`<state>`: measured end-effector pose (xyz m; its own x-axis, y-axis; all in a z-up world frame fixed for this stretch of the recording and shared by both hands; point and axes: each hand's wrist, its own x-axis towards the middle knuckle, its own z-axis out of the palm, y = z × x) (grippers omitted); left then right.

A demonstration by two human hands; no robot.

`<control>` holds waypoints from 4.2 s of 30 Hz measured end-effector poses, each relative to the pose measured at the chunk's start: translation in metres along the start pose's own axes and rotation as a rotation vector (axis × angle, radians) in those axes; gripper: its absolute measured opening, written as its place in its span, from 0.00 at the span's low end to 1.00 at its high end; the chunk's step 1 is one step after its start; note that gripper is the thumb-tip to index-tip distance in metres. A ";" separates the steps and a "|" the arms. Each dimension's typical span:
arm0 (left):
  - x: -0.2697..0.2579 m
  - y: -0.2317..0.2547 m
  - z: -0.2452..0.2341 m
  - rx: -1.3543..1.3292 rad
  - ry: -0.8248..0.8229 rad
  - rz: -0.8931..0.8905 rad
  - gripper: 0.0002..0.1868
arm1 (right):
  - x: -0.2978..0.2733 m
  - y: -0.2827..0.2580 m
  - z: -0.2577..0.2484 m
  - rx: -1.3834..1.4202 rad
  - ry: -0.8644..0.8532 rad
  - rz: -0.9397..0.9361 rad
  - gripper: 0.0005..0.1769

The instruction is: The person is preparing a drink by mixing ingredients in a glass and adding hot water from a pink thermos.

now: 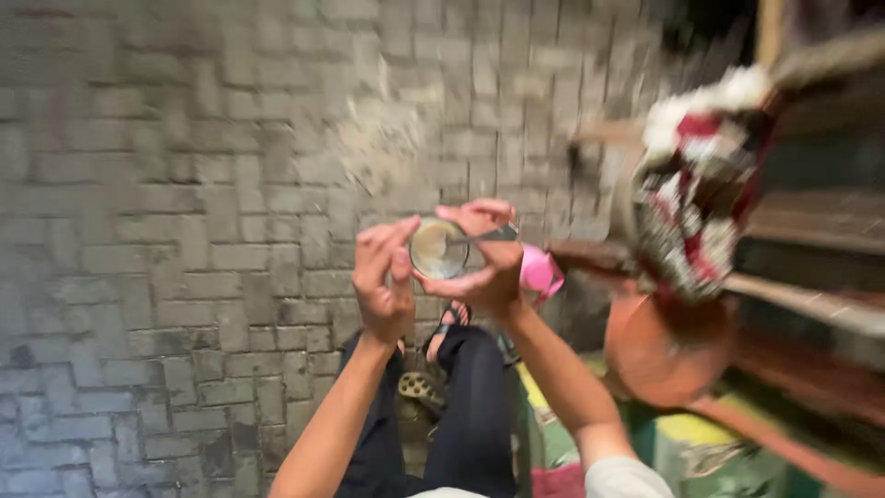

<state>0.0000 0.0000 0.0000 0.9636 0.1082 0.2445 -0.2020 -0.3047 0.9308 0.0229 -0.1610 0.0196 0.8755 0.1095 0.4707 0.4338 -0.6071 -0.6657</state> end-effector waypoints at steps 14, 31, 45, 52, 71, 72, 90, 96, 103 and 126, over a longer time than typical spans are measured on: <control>0.146 0.207 -0.184 0.031 0.186 -0.007 0.19 | 0.222 -0.221 -0.019 0.180 -0.041 0.015 0.34; 0.372 0.166 -0.309 0.153 0.481 -0.057 0.19 | 0.492 -0.251 0.143 0.362 -0.291 -0.219 0.37; 0.640 0.048 -0.489 0.173 0.513 0.025 0.17 | 0.748 -0.288 0.371 0.369 -0.299 -0.241 0.37; 0.793 -0.004 -0.578 0.209 0.442 0.018 0.17 | 0.883 -0.298 0.482 0.388 -0.243 -0.255 0.36; 1.214 -0.187 -0.784 0.184 0.521 -0.008 0.16 | 1.276 -0.294 0.815 0.375 -0.364 -0.285 0.37; 1.236 -0.199 -0.797 0.172 0.531 0.018 0.16 | 1.296 -0.294 0.836 0.375 -0.353 -0.303 0.36; 1.625 -0.346 -0.969 0.182 0.292 0.021 0.14 | 1.614 -0.270 1.096 0.386 -0.196 -0.143 0.37; 1.734 -0.390 -0.990 0.201 0.261 0.019 0.13 | 1.702 -0.242 1.156 0.397 -0.194 -0.154 0.38; 1.841 -0.417 -1.012 0.143 0.204 -0.015 0.12 | 1.783 -0.231 1.201 0.353 -0.146 -0.047 0.37; 2.071 -0.538 -1.163 -0.021 -0.192 0.062 0.13 | 1.936 -0.280 1.385 0.025 0.086 0.173 0.38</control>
<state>1.9005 1.4883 0.3219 0.9646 -0.0927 0.2469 -0.2633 -0.2851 0.9216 1.8913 1.3111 0.3149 0.9167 -0.0629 0.3945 0.2842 -0.5912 -0.7548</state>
